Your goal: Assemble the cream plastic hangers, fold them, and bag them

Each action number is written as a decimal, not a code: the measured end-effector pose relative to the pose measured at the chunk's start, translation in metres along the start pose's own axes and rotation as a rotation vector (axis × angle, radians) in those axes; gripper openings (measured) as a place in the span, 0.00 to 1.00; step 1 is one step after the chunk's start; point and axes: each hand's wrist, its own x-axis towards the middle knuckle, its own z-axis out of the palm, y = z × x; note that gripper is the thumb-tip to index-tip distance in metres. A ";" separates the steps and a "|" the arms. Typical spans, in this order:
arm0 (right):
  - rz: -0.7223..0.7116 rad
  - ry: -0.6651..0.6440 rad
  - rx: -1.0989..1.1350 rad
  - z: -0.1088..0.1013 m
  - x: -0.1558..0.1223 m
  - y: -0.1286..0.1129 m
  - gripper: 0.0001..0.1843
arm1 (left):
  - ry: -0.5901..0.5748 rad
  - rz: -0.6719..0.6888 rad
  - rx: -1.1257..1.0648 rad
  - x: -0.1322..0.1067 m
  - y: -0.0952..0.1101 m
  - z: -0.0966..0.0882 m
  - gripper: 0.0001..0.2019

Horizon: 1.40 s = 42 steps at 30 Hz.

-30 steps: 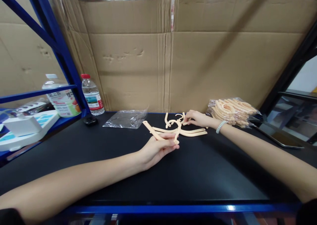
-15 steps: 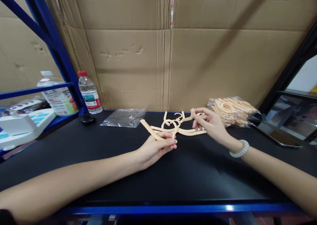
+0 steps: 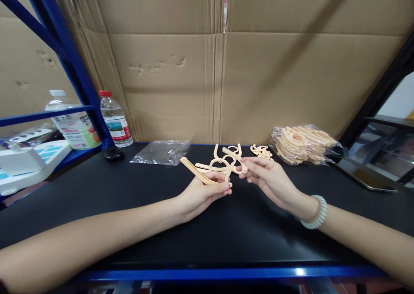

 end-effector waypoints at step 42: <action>-0.071 -0.299 -0.319 0.007 -0.005 0.004 0.08 | -0.061 -0.016 0.154 -0.002 0.000 -0.002 0.11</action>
